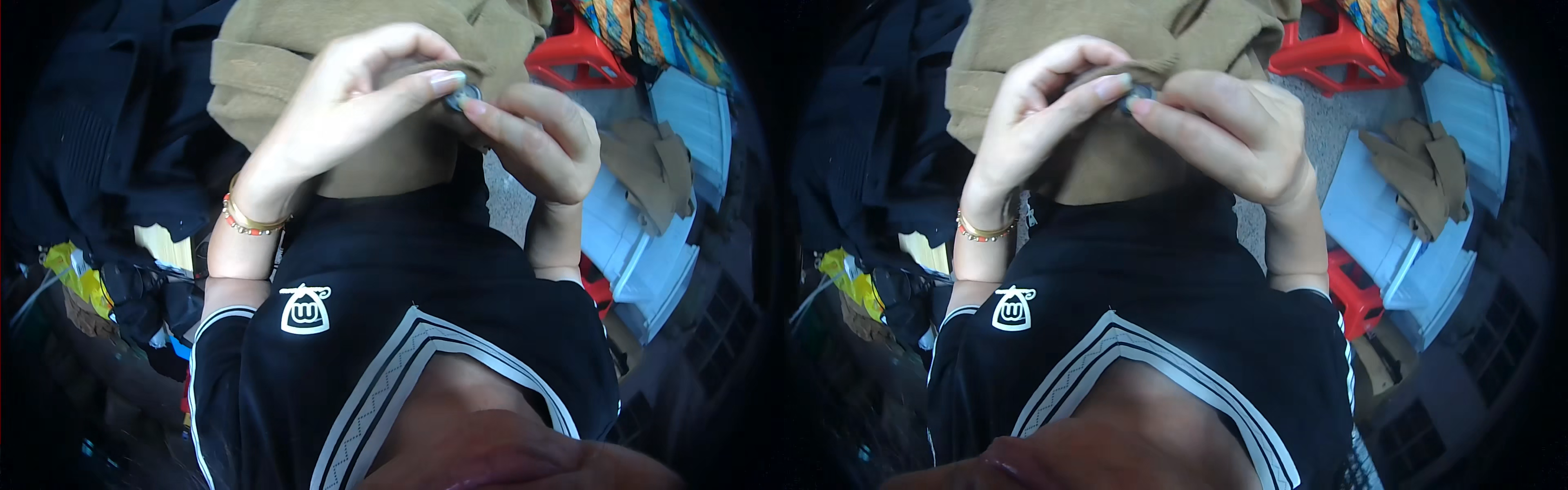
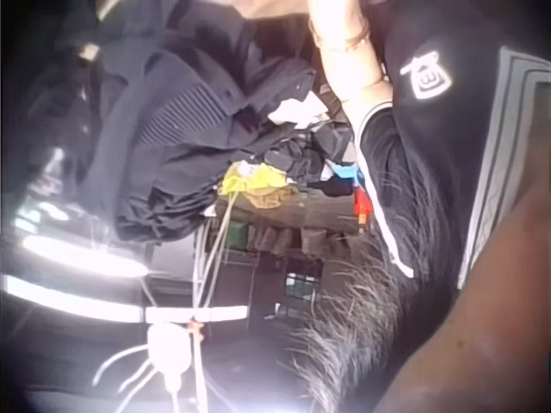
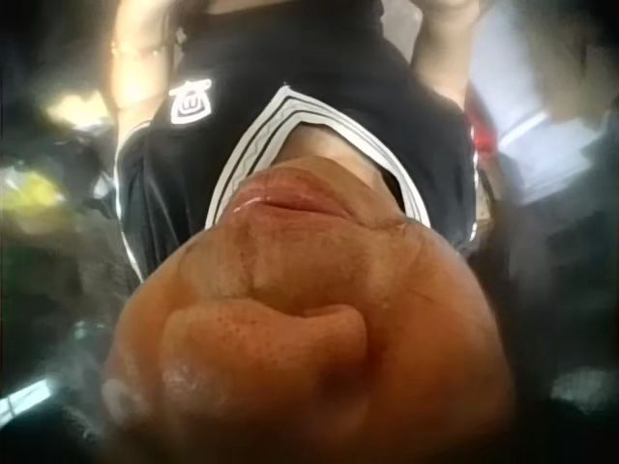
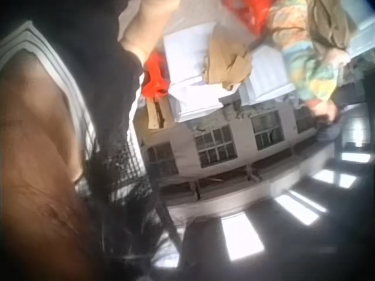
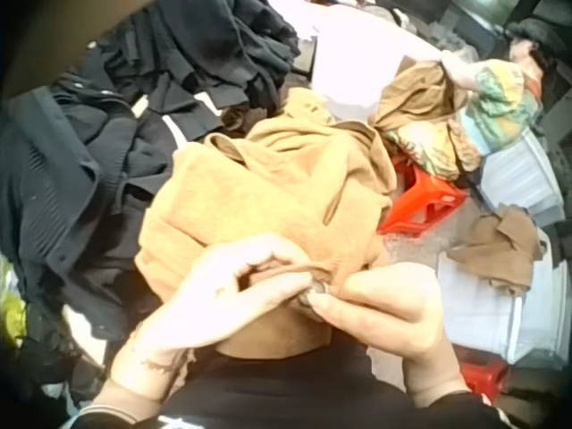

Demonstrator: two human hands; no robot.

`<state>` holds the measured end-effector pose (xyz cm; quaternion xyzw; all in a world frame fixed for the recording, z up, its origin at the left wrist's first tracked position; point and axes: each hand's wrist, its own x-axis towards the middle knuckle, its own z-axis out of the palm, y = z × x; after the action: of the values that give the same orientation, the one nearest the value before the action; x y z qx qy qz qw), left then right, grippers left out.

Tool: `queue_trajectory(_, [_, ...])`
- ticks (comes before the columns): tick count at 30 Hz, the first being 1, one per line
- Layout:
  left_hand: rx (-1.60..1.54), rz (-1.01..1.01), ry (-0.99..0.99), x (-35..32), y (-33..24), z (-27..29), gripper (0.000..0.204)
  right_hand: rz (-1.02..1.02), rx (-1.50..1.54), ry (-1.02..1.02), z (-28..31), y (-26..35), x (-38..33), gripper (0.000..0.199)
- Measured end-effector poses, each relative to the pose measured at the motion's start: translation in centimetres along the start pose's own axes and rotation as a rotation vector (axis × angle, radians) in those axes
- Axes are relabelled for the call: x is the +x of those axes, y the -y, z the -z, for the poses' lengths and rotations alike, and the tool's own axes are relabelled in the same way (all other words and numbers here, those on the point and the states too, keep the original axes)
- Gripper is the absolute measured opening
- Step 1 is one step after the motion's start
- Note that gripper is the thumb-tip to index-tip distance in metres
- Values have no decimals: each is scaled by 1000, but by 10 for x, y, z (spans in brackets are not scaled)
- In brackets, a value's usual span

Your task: Checking and fastening buttons on a brown knitted cardigan within a clothing workshop.

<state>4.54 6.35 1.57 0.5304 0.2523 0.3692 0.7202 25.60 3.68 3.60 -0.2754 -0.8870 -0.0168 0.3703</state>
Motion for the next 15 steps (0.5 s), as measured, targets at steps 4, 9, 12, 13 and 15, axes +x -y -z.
queue_trajectory(4, [364,-162,-37,4,1,10,36,-135,15,-92,-9,-5,7,23])
queue_trajectory(9, [533,-303,-145,10,12,14,49,-149,86,-170,-21,-22,13,19])
queue_trajectory(12, [653,-454,-150,12,14,15,51,-158,189,-154,-23,-29,14,24])
queue_trajectory(13, [649,-453,-147,12,14,15,51,-178,245,-158,-24,-31,15,28])
queue_trajectory(15, [570,-301,-200,13,14,13,52,-175,208,-115,-26,-33,15,28])
